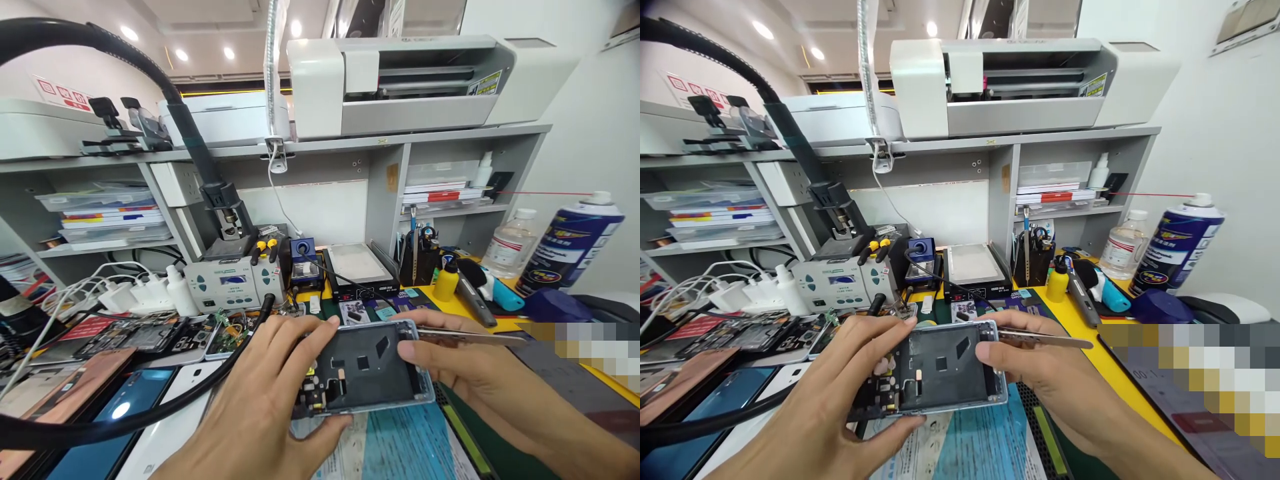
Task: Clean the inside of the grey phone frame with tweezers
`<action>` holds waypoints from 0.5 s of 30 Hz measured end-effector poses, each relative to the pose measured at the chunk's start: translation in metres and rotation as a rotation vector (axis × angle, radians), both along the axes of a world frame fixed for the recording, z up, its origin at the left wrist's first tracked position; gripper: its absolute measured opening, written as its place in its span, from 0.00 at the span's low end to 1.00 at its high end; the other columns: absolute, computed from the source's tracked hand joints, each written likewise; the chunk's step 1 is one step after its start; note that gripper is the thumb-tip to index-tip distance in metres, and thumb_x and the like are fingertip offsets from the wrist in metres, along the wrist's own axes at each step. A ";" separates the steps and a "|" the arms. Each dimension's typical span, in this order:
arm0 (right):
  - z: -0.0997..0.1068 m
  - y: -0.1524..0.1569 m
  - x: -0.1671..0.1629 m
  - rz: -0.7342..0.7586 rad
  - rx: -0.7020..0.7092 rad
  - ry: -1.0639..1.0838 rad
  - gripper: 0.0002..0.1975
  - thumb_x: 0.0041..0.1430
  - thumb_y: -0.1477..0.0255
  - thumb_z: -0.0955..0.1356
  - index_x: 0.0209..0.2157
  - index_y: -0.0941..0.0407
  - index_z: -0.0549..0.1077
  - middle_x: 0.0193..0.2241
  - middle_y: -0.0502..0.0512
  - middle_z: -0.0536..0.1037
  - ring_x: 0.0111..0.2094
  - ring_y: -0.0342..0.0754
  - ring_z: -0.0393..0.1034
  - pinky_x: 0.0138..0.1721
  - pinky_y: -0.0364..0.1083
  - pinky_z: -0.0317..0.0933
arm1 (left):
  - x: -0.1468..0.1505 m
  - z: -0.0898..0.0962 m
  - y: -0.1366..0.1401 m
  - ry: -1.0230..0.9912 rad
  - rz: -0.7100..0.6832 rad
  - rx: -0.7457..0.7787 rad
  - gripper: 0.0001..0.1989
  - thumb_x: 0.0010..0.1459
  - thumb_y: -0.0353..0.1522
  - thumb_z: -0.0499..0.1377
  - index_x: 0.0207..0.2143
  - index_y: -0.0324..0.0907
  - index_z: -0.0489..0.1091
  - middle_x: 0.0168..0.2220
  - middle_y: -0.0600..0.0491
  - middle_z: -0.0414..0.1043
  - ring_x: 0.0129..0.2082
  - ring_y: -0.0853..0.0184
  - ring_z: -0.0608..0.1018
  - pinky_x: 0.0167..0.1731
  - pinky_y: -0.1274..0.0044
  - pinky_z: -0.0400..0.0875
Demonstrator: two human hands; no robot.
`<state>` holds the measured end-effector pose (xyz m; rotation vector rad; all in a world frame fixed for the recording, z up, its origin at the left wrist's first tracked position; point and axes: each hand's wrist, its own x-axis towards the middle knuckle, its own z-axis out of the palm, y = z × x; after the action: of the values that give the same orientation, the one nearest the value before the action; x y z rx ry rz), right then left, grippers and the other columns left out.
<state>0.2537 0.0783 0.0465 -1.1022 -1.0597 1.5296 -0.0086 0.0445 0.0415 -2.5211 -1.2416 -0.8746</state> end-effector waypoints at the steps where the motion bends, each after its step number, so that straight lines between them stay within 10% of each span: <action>1: 0.000 0.000 0.000 -0.002 -0.015 0.012 0.19 0.44 0.69 0.84 0.40 0.51 0.84 0.33 0.52 0.86 0.36 0.51 0.80 0.35 0.44 0.72 | 0.000 0.002 -0.001 -0.006 -0.006 -0.020 0.37 0.58 0.34 0.65 0.67 0.47 0.55 0.60 0.46 0.65 0.60 0.56 0.69 0.57 0.65 0.74; 15: 0.007 -0.007 -0.003 -0.042 -0.069 0.104 0.17 0.43 0.73 0.84 0.37 0.51 0.83 0.34 0.52 0.86 0.37 0.51 0.80 0.37 0.43 0.73 | 0.001 0.002 -0.007 -0.099 -0.033 0.031 0.37 0.57 0.30 0.62 0.67 0.47 0.55 0.63 0.48 0.65 0.64 0.56 0.65 0.63 0.63 0.66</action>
<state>0.2506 0.0715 0.0539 -1.0733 -0.9133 1.5825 -0.0073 0.0374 0.0434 -2.5088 -1.2076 -1.0294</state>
